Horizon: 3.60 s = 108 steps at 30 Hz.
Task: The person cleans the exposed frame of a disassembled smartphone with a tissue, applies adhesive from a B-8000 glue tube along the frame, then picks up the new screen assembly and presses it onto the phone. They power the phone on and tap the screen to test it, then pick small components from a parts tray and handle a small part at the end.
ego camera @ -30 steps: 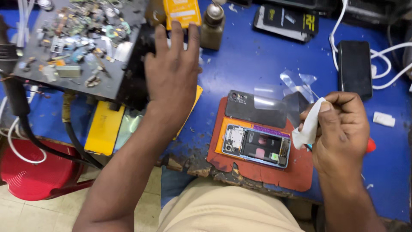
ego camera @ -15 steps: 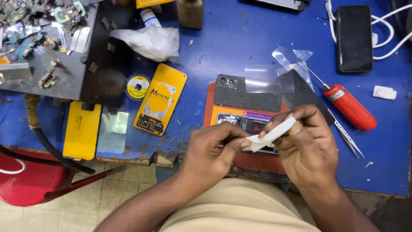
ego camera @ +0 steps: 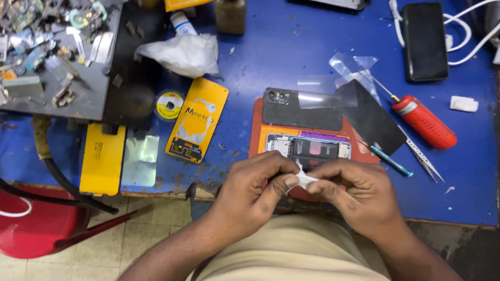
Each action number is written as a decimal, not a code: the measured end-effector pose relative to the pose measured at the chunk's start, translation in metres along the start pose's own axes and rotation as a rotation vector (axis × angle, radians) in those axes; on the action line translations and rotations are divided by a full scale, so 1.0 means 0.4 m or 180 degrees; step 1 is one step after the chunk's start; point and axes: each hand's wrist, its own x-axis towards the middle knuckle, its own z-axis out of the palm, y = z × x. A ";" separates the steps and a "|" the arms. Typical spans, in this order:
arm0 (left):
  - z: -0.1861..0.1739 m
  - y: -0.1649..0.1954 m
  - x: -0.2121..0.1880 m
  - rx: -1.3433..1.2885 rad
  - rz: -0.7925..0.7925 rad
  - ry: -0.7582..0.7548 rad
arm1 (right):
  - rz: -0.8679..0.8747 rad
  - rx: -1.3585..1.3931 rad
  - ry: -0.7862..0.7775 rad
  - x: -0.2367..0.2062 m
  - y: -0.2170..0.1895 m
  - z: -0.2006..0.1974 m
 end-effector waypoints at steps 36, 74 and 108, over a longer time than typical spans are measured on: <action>-0.075 -0.119 0.023 0.1149 0.0258 -0.0385 | -0.2102 -0.3050 0.0035 0.046 -0.023 0.112; -0.074 -0.120 0.022 0.1215 0.0225 -0.0404 | -0.1345 -0.2843 0.0757 0.031 -0.027 0.074; -0.082 -0.117 0.024 0.1210 0.0127 -0.0438 | -0.2361 -0.3188 -0.0010 0.068 -0.031 0.142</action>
